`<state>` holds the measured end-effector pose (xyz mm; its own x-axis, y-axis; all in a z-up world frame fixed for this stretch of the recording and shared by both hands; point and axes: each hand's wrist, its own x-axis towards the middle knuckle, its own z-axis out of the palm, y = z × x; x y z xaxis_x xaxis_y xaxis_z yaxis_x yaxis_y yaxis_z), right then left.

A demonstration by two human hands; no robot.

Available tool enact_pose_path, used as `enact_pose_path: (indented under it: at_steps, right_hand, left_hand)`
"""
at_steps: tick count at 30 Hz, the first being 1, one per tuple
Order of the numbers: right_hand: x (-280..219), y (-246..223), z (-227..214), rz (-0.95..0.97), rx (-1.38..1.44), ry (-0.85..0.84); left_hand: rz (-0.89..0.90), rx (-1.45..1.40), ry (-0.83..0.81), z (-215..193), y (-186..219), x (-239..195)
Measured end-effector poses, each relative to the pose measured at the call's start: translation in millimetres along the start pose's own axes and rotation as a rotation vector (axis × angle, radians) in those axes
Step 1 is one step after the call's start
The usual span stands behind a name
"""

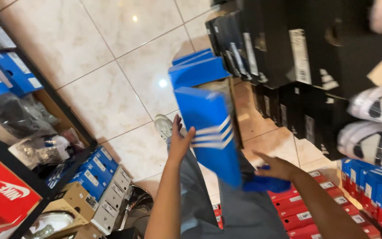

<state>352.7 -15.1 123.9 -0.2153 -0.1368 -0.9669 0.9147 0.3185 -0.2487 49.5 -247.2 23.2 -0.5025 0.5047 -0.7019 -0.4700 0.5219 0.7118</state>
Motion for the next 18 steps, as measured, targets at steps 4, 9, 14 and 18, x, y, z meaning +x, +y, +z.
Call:
enact_pose_path:
  at_steps: [4,9,14,18]
  right_hand:
    - [37,-11,7,-0.337,0.412,0.129]
    - [122,-15,52,-0.384,0.693,0.437]
    - [141,-3,110,-0.4,0.891,0.519]
    - [-34,-94,115,-0.548,1.207,0.568]
  left_hand:
    - [-0.032,0.122,0.178,39,51,-4]
    - [-0.092,-0.017,0.256,46,23,-3]
    - [-0.08,0.041,0.185,8,7,6]
    - [-0.081,0.229,0.08,8,130,-82]
